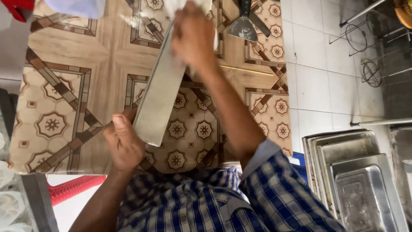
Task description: The person is cleaning residue from metal bread molds with a scraper and then wiping or greasing them with a cloth.
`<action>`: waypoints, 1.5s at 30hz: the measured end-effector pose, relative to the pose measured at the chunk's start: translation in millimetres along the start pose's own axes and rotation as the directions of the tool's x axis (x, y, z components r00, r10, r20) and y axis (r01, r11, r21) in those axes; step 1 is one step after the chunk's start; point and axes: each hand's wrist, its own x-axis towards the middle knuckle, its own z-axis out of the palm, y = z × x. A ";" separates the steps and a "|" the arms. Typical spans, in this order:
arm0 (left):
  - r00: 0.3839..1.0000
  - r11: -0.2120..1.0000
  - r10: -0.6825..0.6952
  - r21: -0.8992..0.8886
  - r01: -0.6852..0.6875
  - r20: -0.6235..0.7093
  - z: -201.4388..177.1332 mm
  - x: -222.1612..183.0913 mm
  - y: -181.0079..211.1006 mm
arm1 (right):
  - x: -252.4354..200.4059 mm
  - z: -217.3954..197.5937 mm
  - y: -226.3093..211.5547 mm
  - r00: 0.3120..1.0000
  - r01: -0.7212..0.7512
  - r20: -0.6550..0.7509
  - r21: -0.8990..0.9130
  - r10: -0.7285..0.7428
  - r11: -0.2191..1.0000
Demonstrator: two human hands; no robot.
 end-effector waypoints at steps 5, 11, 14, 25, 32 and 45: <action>0.999 0.910 -0.006 0.415 0.023 -0.042 4.0 -34.5 -53.6 | -131.8 -40.0 -87.4 0.950 0.311 -0.043 0.226 -0.310 0.923; 0.999 0.986 -0.030 0.165 0.034 -0.027 4.5 -22.6 -49.1 | -98.2 -23.6 -45.7 0.919 0.394 -0.203 0.435 -0.338 0.810; 0.988 0.981 0.143 0.126 -0.149 0.055 0.8 -10.7 -12.2 | -39.2 5.2 6.1 0.972 0.228 -0.136 0.351 -0.191 0.908; 0.981 0.977 -0.179 -0.127 0.169 -0.072 13.9 -20.1 -21.5 | 16.7 -3.9 12.0 0.969 -0.221 0.148 0.149 0.199 0.964; 0.996 0.979 -0.091 -0.185 0.084 -0.027 13.2 -15.2 -10.8 | -96.2 -43.8 -79.4 0.958 0.041 0.278 0.102 -0.068 0.994; 0.986 0.959 -0.165 -0.239 0.155 -0.024 -6.6 -37.5 -19.9 | -193.8 -3.6 -108.3 0.808 0.587 -0.498 0.649 -0.314 0.484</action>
